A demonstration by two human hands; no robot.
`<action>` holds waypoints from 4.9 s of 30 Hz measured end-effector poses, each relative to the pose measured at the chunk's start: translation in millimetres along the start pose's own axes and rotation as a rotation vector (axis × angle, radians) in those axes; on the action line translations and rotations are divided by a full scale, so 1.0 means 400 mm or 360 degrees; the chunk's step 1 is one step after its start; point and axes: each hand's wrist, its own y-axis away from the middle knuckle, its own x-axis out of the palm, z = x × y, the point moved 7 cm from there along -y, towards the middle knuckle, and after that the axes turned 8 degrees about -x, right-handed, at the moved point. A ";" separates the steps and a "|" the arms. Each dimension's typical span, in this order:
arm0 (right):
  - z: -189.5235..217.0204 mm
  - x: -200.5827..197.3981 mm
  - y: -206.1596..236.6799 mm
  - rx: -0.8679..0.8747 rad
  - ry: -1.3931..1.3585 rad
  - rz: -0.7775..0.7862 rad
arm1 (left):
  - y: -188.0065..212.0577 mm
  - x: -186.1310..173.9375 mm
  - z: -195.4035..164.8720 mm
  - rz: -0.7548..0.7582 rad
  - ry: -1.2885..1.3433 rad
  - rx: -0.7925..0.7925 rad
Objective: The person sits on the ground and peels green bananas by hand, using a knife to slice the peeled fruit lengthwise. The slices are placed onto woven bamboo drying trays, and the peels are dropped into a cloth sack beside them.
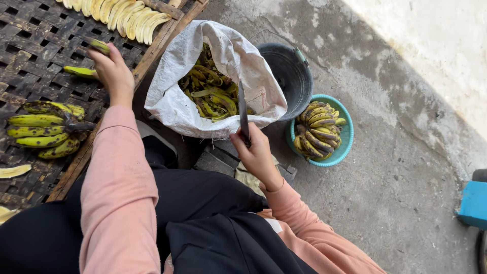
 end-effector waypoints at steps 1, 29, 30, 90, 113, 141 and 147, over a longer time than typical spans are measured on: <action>-0.004 0.003 -0.011 0.0005 0.0034 -0.0016 | -0.019 0.024 0.021 0.0304 0.0953 -0.0543; 0.106 0.025 -0.182 -0.0521 -0.0288 0.0457 | 0.300 -0.349 -0.550 0.0047 0.0188 0.1528; 0.101 0.029 -0.181 -0.0512 -0.0373 0.0442 | 0.301 -0.351 -0.552 0.0047 0.0218 0.1538; 0.251 0.114 -0.241 -0.0989 0.0361 0.0793 | 0.267 -0.148 -0.424 0.1557 0.2817 -0.1057; 0.017 0.044 -0.382 -0.0344 -0.0454 0.0365 | 0.300 -0.190 -0.454 0.1967 0.2846 -0.1259; 0.110 0.124 -0.355 -0.0729 -0.0021 -0.0116 | 0.285 -0.225 -0.474 0.1113 0.1564 -0.0232; -0.024 0.155 -0.394 0.0069 -0.1251 0.0059 | 0.278 -0.193 -0.465 0.1233 0.2871 -0.0865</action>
